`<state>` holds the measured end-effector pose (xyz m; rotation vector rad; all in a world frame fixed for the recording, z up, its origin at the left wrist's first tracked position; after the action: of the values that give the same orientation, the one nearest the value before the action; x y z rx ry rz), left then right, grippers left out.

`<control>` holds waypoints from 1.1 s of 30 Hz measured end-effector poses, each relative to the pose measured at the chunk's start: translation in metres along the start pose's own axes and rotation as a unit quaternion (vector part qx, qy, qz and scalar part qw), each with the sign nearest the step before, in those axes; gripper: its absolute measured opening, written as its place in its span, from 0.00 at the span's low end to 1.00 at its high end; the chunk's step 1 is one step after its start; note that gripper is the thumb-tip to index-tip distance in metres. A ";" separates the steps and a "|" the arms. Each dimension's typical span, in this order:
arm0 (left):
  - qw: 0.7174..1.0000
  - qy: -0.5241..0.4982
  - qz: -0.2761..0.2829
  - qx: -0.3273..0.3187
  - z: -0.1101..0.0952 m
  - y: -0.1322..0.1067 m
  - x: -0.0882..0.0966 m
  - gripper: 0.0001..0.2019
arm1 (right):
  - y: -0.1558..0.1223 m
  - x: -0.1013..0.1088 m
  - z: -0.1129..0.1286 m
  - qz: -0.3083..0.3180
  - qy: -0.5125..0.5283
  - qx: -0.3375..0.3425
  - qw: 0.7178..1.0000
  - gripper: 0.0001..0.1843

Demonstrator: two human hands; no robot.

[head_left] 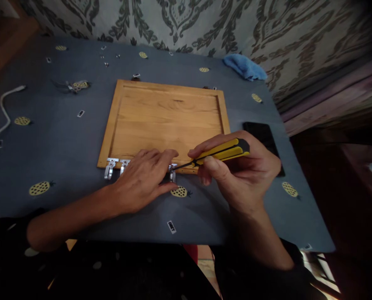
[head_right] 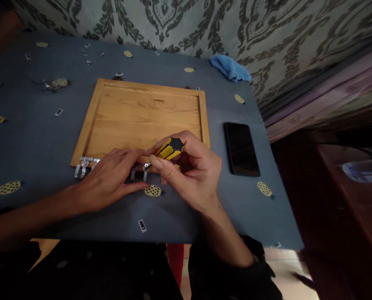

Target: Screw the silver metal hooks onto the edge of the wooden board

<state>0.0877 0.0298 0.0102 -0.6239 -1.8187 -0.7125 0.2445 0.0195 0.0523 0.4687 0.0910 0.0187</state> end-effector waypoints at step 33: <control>1.000 0.005 0.016 0.009 -0.001 0.001 0.001 0.27 | 0.002 0.003 0.000 0.040 -0.020 -0.014 0.999 0.10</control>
<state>0.0888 0.0299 0.0121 -0.6357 -1.8004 -0.6752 0.2476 0.0217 0.0533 0.4433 0.0328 0.0891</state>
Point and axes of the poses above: each hand's wrist, its own y-axis towards the middle knuckle, its own x-axis out of the back of the hand, z = x × y, the point moved 5 cm from there along y, towards the middle knuckle, and after that the axes turned 10 degrees about y, right-handed, at the moved point
